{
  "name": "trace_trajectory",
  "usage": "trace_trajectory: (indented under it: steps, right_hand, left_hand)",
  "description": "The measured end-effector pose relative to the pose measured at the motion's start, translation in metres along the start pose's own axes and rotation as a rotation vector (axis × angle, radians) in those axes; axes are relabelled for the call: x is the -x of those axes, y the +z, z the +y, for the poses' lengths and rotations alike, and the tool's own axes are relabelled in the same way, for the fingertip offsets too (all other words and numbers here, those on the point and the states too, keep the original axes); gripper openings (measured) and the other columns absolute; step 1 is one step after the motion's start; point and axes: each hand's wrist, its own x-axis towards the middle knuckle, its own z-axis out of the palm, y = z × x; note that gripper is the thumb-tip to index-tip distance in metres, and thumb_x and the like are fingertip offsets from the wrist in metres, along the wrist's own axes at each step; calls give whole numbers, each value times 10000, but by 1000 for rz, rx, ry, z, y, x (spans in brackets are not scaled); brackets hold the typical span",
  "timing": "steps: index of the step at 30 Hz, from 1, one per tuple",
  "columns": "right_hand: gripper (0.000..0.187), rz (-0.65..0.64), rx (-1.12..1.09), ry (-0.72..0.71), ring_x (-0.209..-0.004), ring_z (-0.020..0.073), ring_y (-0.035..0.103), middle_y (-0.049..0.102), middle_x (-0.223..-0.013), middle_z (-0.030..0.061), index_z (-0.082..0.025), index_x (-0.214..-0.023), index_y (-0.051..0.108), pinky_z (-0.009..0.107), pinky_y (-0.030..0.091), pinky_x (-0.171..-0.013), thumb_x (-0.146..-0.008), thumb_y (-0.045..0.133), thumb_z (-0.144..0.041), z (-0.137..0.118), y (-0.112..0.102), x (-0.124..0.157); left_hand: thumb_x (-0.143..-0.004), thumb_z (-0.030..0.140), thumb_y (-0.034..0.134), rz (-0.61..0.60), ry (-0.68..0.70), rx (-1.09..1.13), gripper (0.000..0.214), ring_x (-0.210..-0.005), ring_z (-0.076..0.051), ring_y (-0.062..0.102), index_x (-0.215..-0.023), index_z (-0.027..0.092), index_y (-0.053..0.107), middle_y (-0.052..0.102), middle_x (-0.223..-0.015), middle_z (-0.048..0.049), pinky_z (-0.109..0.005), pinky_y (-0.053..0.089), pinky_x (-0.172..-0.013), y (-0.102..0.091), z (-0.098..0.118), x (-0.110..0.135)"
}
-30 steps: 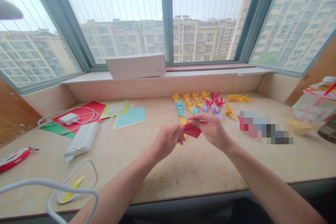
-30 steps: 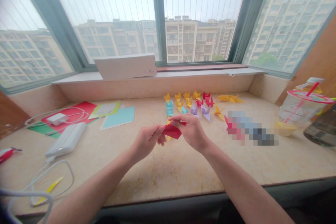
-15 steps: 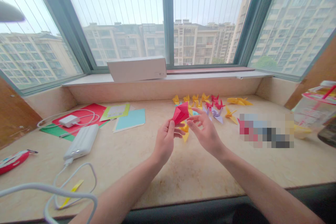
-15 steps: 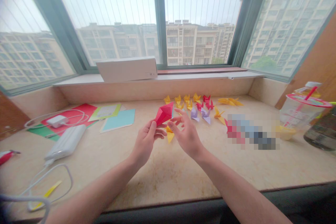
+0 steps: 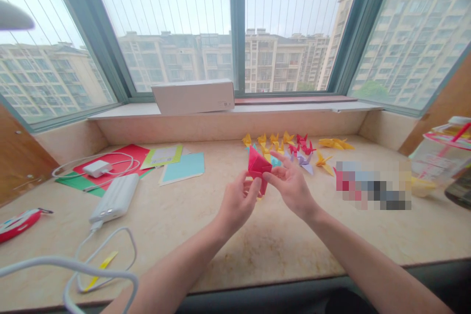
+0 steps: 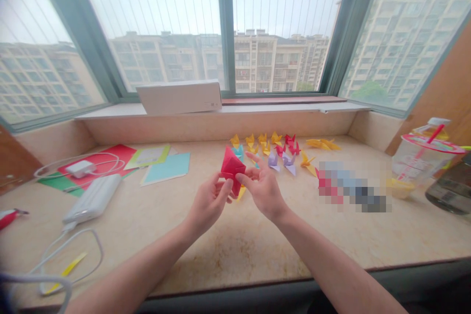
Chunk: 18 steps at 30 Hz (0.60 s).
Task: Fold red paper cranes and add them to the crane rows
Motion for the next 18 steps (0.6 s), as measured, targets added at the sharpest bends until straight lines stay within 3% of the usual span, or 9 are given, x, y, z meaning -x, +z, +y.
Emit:
trace_trajectory:
  steps: [3,6,10,13,18]
  right_hand:
    - [783,-70,77,35,-649,159,644,703,-735,-12,-184,-1437,405,307,507,-665,-775,772,-385,0,0,1]
    - [700,-52,171,23,-695,189,667,731,-790,30,-165,-1385,500,345,522,-701,-784,754,-419,2,0,3]
    - [493,4,228,-24,-893,239,699,763,-958,86,-169,-1255,641,398,522,-855,-840,687,-431,1,4,6]
    - [403,-92,213,-10,-926,250,696,765,-985,88,-173,-1161,701,398,525,-861,-863,652,-440,-1,9,8]
    - [320,-149,206,2,-874,244,691,769,-924,79,-168,-959,766,378,523,-823,-854,658,-450,3,9,8]
  left_hand:
    - [-929,517,510,-33,-9,-11,415,-562,-143,653,-880,134,661,705,-702,-61,-226,496,-519,-2,-3,-2]
    - [-925,581,463,-73,-64,30,518,-482,-132,636,-752,127,642,692,-675,-67,-218,472,-453,-1,-8,-3]
    - [-892,639,467,-26,-140,151,572,-466,-157,654,-741,113,635,694,-670,-86,-230,478,-429,1,-6,-4]
    - [-880,660,464,24,-148,220,591,-474,-170,662,-782,105,644,702,-679,-96,-247,497,-445,2,-3,-5]
    - [-892,687,386,-40,-130,64,679,-479,-171,650,-741,98,688,723,-696,-130,-262,488,-469,1,-9,-6]
